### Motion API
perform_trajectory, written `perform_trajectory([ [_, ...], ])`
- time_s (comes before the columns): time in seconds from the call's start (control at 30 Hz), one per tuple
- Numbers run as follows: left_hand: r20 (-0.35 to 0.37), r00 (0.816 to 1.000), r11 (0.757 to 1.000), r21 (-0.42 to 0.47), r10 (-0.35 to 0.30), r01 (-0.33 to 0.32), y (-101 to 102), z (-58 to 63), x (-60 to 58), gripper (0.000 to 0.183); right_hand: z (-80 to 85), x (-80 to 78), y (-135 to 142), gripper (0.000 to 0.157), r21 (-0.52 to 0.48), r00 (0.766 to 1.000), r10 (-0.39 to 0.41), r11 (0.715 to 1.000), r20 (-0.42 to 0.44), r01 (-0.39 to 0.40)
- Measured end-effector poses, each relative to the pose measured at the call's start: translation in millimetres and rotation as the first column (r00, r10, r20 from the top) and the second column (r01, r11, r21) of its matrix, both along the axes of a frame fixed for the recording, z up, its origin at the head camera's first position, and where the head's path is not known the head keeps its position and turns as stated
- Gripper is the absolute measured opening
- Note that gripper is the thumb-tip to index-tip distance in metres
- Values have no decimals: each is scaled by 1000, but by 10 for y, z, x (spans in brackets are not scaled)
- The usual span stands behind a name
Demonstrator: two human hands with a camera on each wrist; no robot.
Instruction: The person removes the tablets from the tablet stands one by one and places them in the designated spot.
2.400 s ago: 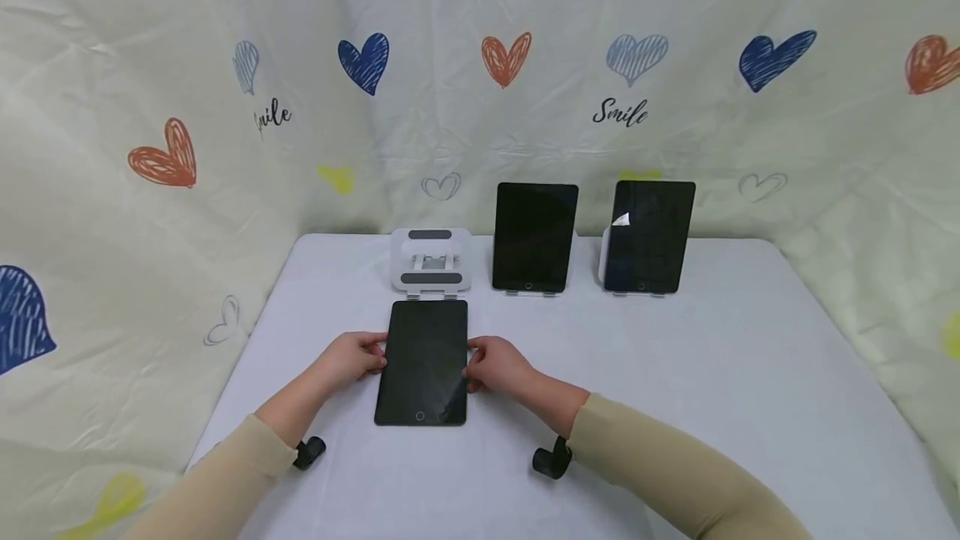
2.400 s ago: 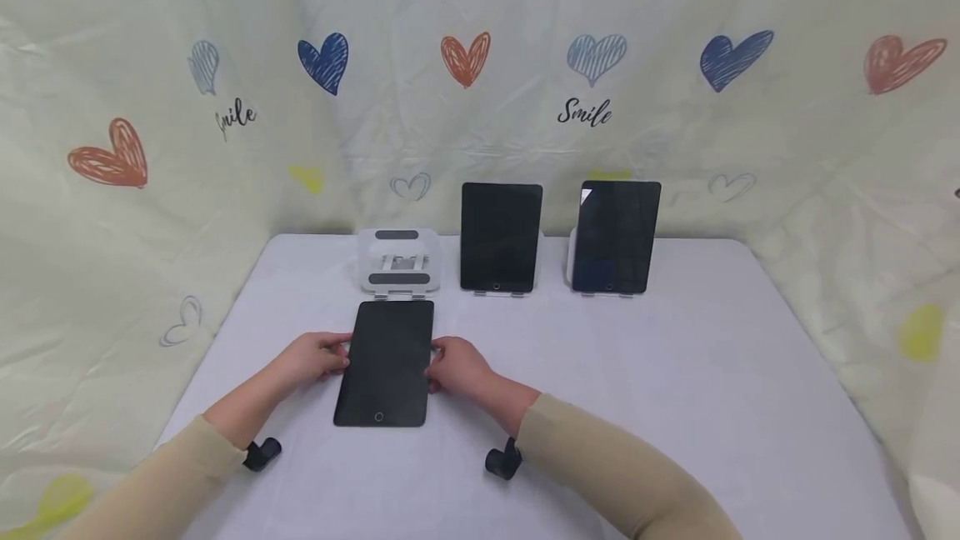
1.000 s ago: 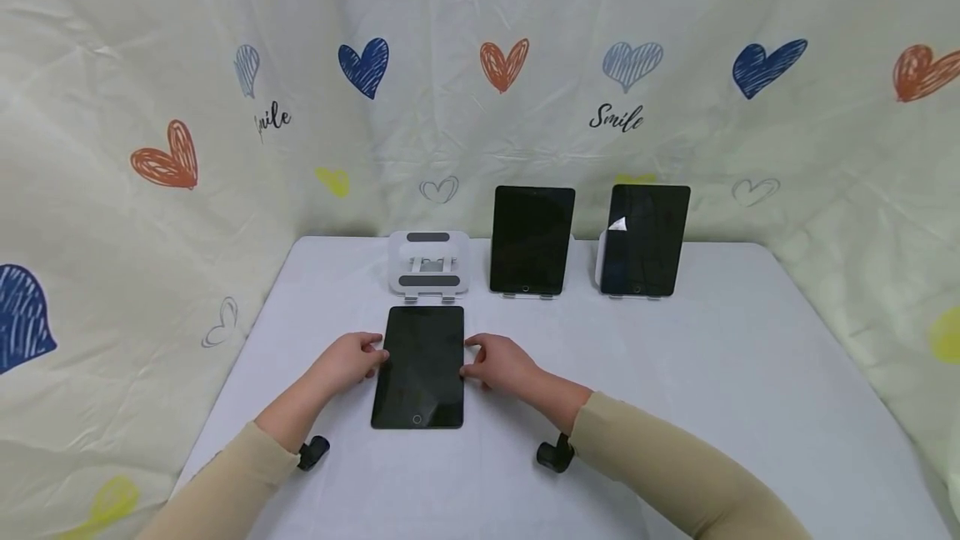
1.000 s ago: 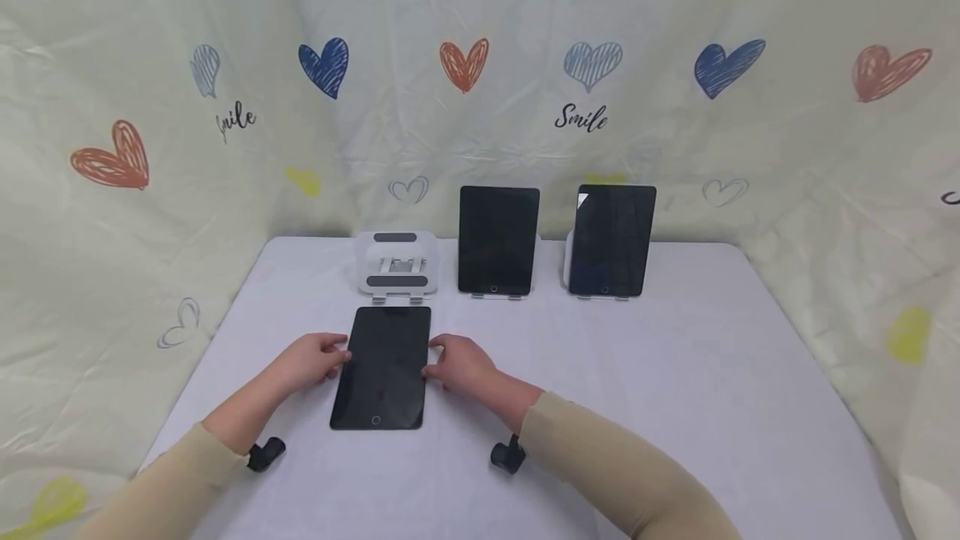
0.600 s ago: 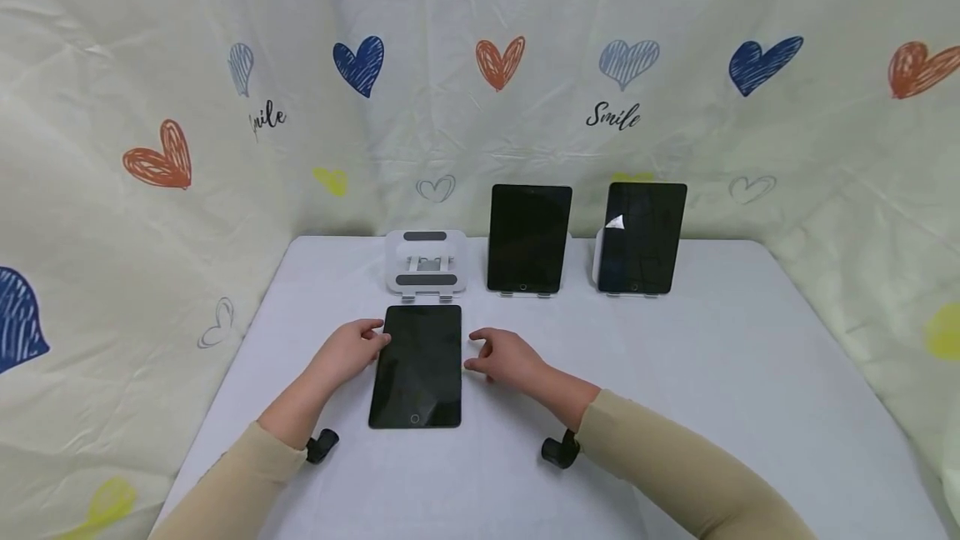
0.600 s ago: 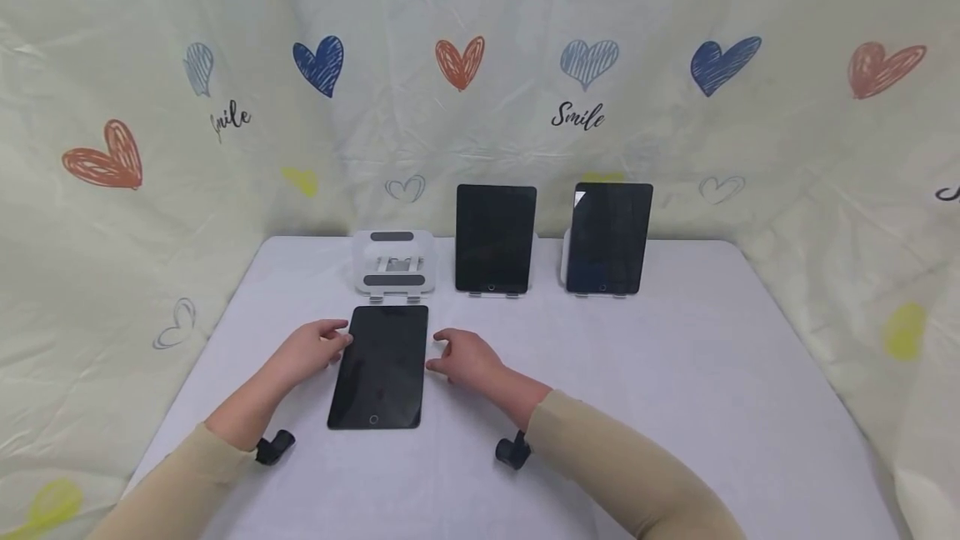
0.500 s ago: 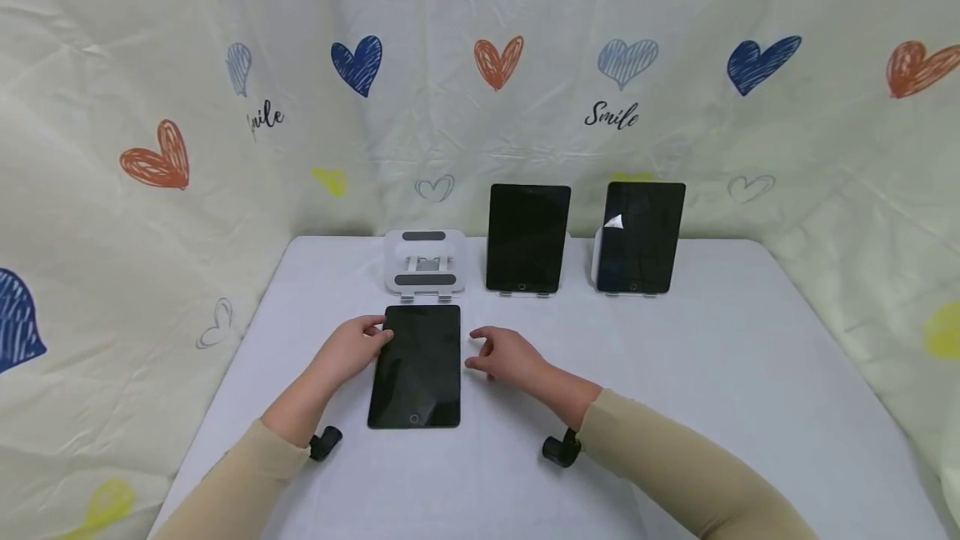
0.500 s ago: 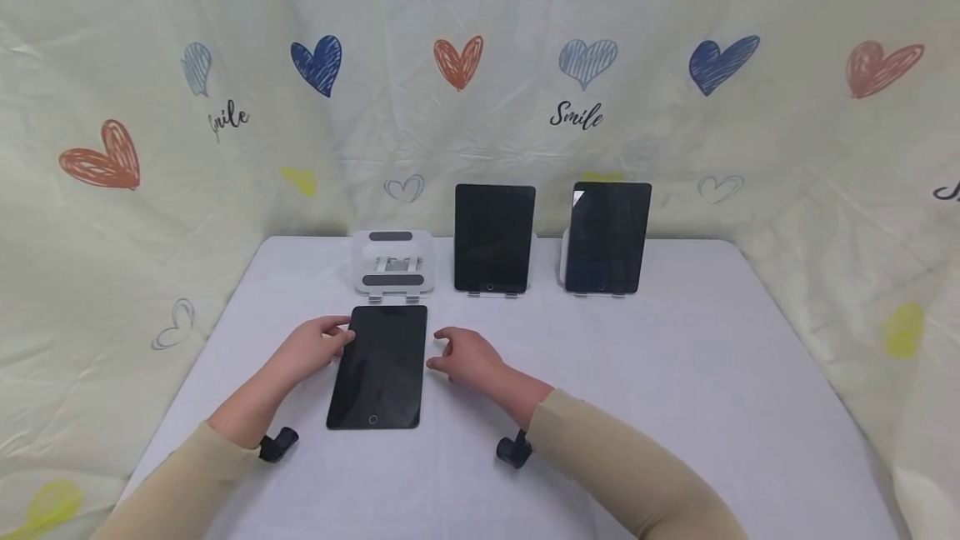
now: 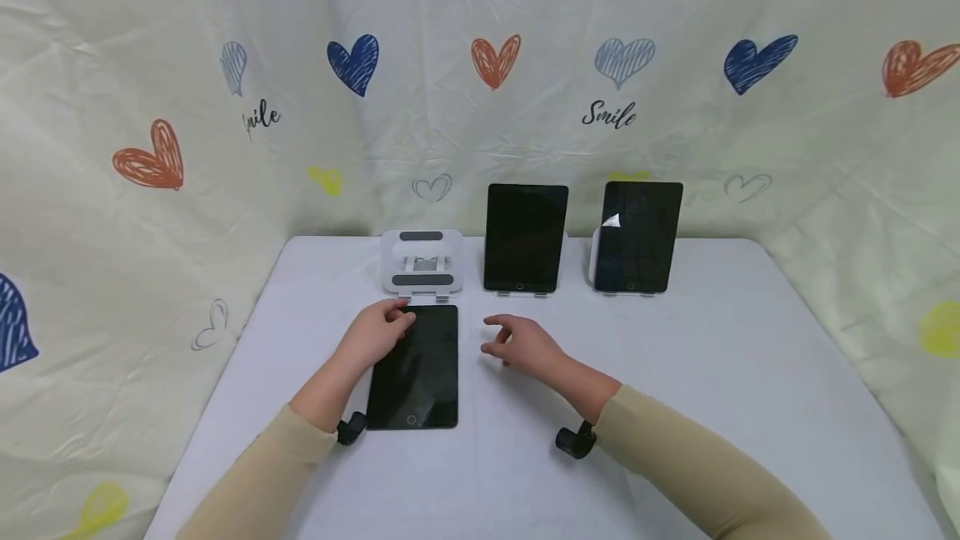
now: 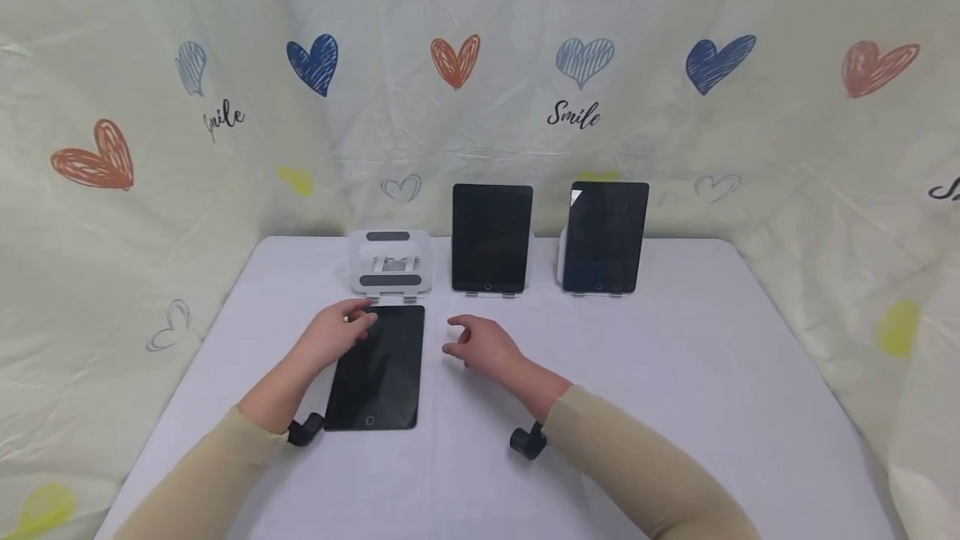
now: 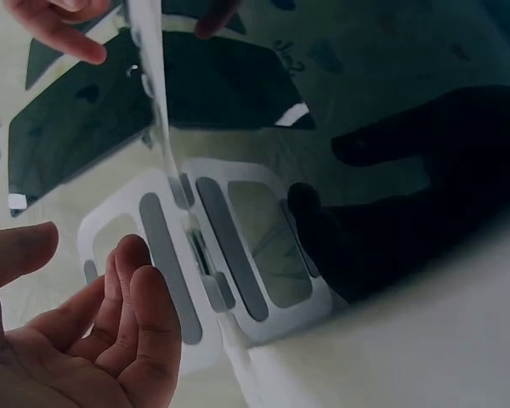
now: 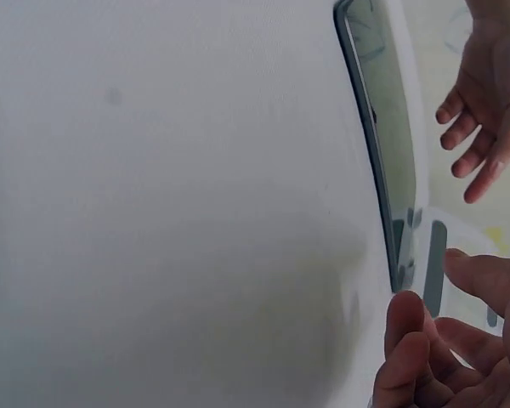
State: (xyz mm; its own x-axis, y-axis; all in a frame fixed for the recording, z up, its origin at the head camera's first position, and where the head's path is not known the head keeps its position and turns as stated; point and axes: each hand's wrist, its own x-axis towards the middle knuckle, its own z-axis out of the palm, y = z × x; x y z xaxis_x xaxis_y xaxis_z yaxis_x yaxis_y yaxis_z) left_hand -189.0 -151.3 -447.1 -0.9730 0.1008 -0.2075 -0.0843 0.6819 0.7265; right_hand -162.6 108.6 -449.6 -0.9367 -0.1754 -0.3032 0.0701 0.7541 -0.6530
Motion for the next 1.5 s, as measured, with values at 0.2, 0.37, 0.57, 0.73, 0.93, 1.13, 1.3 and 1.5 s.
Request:
perform_trajectory([
  [0.2,-34,999,999,47,-4,6,121,-13,-55,49,34,-44,124,53,2,1000,-27,1000,-8,27],
  [0.37,-73,997,997,83,13,-7,209,-6,-91,49,69,-96,259,54,12,999,-35,999,-21,35],
  [0.57,-93,994,992,122,55,-44,322,15,-151,47,140,-170,459,55,25,998,-33,999,-59,35],
  [0.73,-99,992,982,176,82,-64,402,19,-205,47,191,-231,615,56,14,994,-67,998,-87,68],
  [0.93,-98,989,974,208,111,-89,514,40,-255,47,260,-276,788,56,1,988,-82,997,-128,83],
  [1.13,-118,985,964,250,125,-93,641,32,-325,46,271,-341,941,56,-11,982,-106,994,-159,105],
  [1.3,-135,981,956,276,143,-102,755,21,-399,46,274,-406,1032,56,-37,975,-147,989,-168,143],
  [1.5,-118,980,945,304,159,-117,891,54,-494,47,272,-503,1113,56,-68,960,-204,979,-194,194],
])
